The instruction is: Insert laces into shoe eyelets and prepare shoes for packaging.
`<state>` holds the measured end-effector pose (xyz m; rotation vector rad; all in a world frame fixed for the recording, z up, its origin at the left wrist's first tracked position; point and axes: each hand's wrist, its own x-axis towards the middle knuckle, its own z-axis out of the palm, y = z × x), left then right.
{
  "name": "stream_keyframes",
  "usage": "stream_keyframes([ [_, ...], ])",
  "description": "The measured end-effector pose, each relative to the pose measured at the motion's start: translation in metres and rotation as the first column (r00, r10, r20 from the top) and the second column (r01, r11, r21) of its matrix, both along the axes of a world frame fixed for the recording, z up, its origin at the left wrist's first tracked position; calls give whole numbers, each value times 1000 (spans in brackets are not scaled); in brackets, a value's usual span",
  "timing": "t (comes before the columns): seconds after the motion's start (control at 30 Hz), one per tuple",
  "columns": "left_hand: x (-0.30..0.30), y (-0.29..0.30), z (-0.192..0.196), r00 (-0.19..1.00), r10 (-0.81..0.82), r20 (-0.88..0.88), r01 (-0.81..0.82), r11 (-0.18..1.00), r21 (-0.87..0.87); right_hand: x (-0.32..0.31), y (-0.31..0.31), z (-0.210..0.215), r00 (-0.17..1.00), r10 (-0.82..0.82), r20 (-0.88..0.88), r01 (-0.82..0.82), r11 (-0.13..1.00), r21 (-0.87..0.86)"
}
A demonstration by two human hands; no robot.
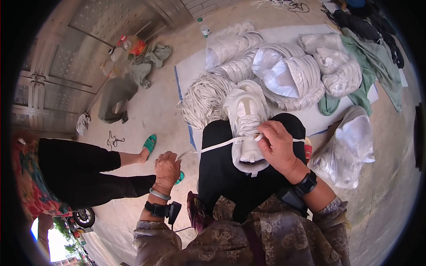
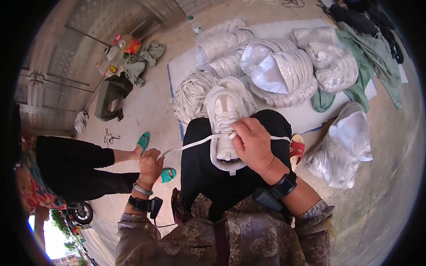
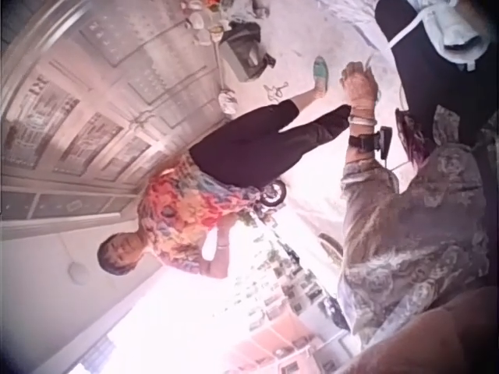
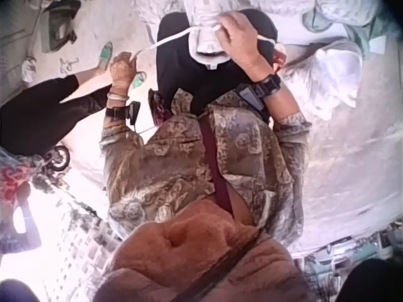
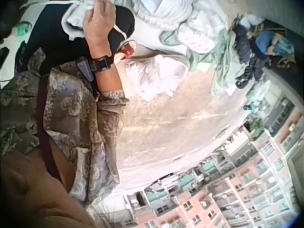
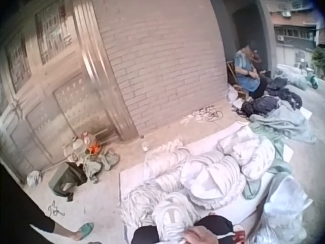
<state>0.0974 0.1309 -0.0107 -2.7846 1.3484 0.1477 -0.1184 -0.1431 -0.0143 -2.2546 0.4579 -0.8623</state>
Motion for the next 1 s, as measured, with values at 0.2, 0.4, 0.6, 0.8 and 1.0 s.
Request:
stream_keyframes([
  [0.2, -65, -120, 12, 909, -416, 31, 389, 817, -426, -14, -2, 8, 995, -1, -98, 11, 995, 98],
  [0.4, -61, -131, 16, 829, -527, 190, 559, 762, -328, -34, -14, 12, 982, 49, -184, -28, 993, 113],
  [0.6, -24, -72, 26, 891, -389, 234, 444, 855, -268, -44, -21, 2, 983, 120, -138, -51, 905, 422],
  [0.8, -38, -57, 23, 925, -351, 143, 378, 889, -261, -47, -27, -7, 981, 139, -139, -48, 855, 517],
  [1.0, -58, -53, 53, 926, -376, 33, 354, 836, -420, -54, -29, -6, 980, 143, -137, -28, 785, 619],
])
